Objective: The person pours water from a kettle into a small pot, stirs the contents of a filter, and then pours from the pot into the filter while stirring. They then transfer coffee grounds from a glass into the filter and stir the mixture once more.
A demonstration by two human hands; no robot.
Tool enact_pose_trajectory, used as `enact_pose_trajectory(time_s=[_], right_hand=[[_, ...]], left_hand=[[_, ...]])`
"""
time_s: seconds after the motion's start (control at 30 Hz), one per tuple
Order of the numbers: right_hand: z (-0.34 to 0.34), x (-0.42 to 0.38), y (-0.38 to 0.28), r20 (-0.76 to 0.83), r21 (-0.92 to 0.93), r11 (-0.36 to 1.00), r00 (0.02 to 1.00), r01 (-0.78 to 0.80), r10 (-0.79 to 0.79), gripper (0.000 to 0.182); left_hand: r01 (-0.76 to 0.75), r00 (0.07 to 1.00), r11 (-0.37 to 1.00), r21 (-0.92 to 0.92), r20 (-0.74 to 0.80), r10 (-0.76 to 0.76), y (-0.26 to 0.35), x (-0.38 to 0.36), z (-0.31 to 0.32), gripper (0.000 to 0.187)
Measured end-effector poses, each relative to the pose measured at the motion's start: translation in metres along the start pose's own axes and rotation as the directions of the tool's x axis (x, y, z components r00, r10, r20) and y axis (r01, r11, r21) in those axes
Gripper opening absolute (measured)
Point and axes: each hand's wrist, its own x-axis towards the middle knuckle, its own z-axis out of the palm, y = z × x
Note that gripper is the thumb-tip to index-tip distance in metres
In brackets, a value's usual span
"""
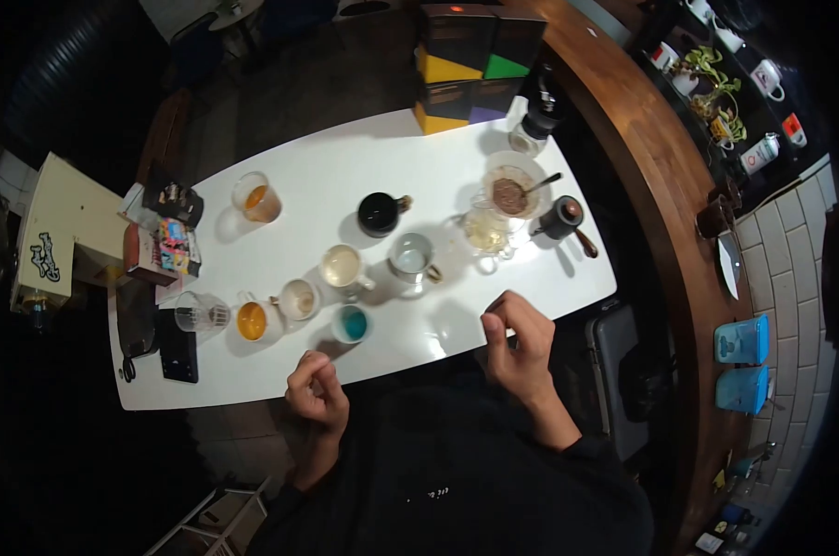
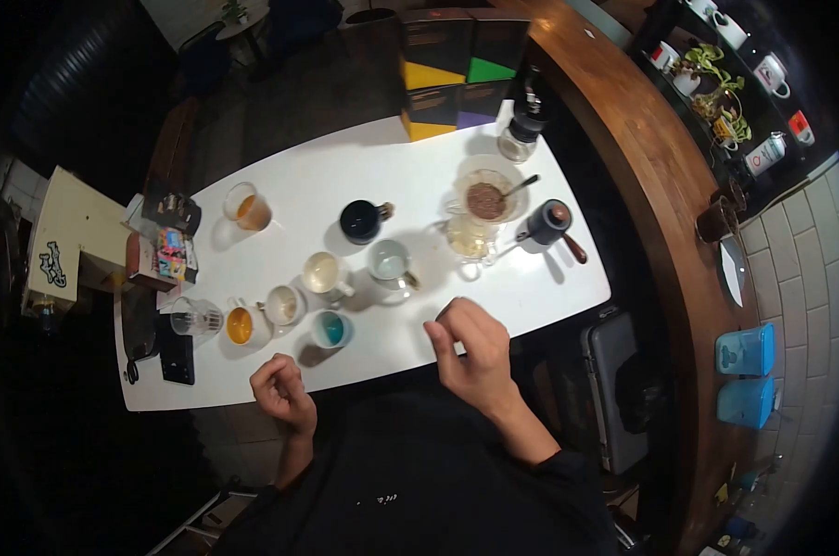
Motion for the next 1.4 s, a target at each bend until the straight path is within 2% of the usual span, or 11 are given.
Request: enact_pose_trajectory(time_s=[0.07, 0.13, 0.2, 0.4, 0.57, 0.63, 0.73, 0.87, 1.03, 1.13, 1.4], right_hand=[[-0.037, 0.005, 0.026, -0.104, -0.048, 0.998, 0.994, -0.04, 0.035, 0.013], [-0.075, 0.003, 0.066, -0.192, -0.122, 0.981, 0.973, -0.151, 0.126, 0.006], [-0.108, 0.011, 0.103, -0.307, -0.131, 0.956, 0.928, -0.262, 0.212, 0.019], [-0.177, -0.003, 0.245, -0.259, -0.391, 0.762, 0.856, -0.516, 0.447, 0.029], [-0.173, -0.013, 0.311, 0.053, -0.243, 0.667, 0.677, -0.704, 0.734, 0.043], [-0.165, -0.011, 0.317, 0.301, 0.084, 0.507, 0.507, -0.858, 0.808, 0.039], [-0.164, -0.014, 0.327, 0.471, 0.35, 0.315, 0.456, -0.882, 0.755, 0.035], [-0.163, -0.008, 0.313, 0.484, 0.45, 0.126, 0.36, -0.884, 0.798, 0.033], [-0.153, -0.017, 0.324, 0.501, 0.486, 0.111, 0.381, -0.867, 0.777, 0.032], [-0.151, -0.013, 0.316, 0.352, 0.472, 0.275, 0.466, -0.837, 0.812, 0.038], [-0.183, 0.027, 0.281, 0.154, 0.5, 0.438, 0.574, -0.747, 0.804, 0.035]], left_hand=[[0.179, 0.98, 0.984, 0.013, -0.089, -0.177, 0.016, -0.001, 0.05, 0.018], [0.172, 0.981, 0.985, 0.013, -0.092, -0.171, 0.025, 0.012, 0.093, 0.016], [-0.039, 0.999, 0.996, 0.082, -0.022, 0.041, 0.026, 0.023, 0.131, 0.017], [0.156, 0.987, 0.986, 0.062, 0.025, -0.158, 0.035, 0.039, 0.21, 0.026], [0.214, 0.973, 0.975, 0.053, 0.07, -0.218, 0.037, 0.044, 0.234, 0.034], [0.235, 0.969, 0.97, 0.069, 0.064, -0.239, 0.032, 0.044, 0.238, 0.034], [0.309, 0.948, 0.947, 0.091, 0.051, -0.315, 0.024, 0.049, 0.243, 0.033], [0.423, 0.901, 0.905, 0.043, 0.081, -0.425, 0.006, 0.055, 0.25, 0.029], [0.444, 0.894, 0.895, 0.028, 0.052, -0.445, -0.01, 0.062, 0.264, 0.027], [0.455, 0.888, 0.89, 0.038, 0.053, -0.456, -0.013, 0.062, 0.264, 0.026], [0.483, 0.874, 0.875, 0.035, 0.039, -0.484, -0.013, 0.055, 0.256, 0.027]])
